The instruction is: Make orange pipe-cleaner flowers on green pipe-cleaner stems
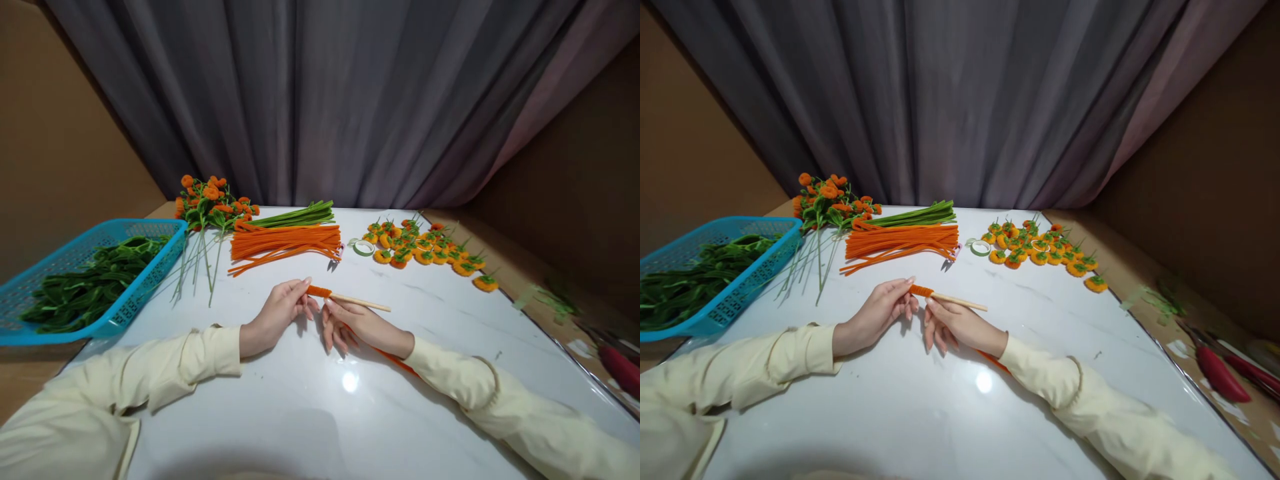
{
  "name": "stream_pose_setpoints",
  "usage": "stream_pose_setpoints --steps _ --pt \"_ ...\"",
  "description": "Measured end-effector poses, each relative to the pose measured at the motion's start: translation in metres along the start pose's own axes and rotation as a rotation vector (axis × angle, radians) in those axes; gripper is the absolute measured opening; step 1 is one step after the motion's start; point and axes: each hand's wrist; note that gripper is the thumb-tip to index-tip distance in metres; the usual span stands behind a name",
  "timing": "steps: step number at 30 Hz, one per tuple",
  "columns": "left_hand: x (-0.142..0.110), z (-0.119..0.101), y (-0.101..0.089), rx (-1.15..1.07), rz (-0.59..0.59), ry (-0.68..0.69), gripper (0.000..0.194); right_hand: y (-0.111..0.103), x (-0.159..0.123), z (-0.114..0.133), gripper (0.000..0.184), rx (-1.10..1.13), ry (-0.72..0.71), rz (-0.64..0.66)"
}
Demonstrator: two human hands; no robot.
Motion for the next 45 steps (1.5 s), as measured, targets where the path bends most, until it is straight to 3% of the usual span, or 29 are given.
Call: stream_pose_setpoints --steps 3,6,11,17,24,32,36,40,42,45 --pt "-0.002 -0.003 -0.003 0.353 0.074 0.296 0.032 -0.001 0.0 0.003 0.038 -0.022 0.027 0.069" --pt "0.0 -0.007 -0.009 0.58 0.062 0.509 0.03 -0.003 0.0 0.006 0.038 -0.012 0.032 0.072" --pt "0.006 -0.011 -0.016 0.842 0.046 0.743 0.032 -0.005 0.001 0.006 0.039 -0.021 0.031 0.028" --pt "0.007 -0.003 -0.019 0.943 0.106 0.922 0.028 -0.002 -0.002 0.007 0.036 -0.079 0.081 0.081" --pt "0.009 0.0 -0.022 0.936 0.139 0.952 0.029 -0.003 -0.002 0.009 0.036 -0.063 0.103 0.11" --pt "0.006 -0.002 -0.022 0.957 0.106 0.765 0.031 -0.005 -0.006 0.022 0.035 -0.14 0.086 0.085" --pt "0.005 -0.003 -0.021 0.974 0.108 0.868 0.027 -0.003 -0.009 0.026 0.038 -0.464 0.009 -0.028" --pt "0.004 -0.001 -0.019 0.893 0.151 0.967 0.026 0.001 -0.015 0.023 0.029 -1.193 -0.164 -0.222" --pt "0.003 0.0 -0.019 0.845 0.2 0.966 0.027 0.002 -0.018 0.022 0.023 -1.49 -0.192 -0.259" --pt "0.002 -0.002 -0.017 0.806 0.209 0.911 0.028 0.003 -0.022 0.024 0.022 -1.68 -0.253 -0.252"
Point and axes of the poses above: each hand's wrist, its own x-axis towards the middle knuckle, its own y-axis out of the palm, z = x × y, and after that the axes turned 2 degrees about -z, right-handed
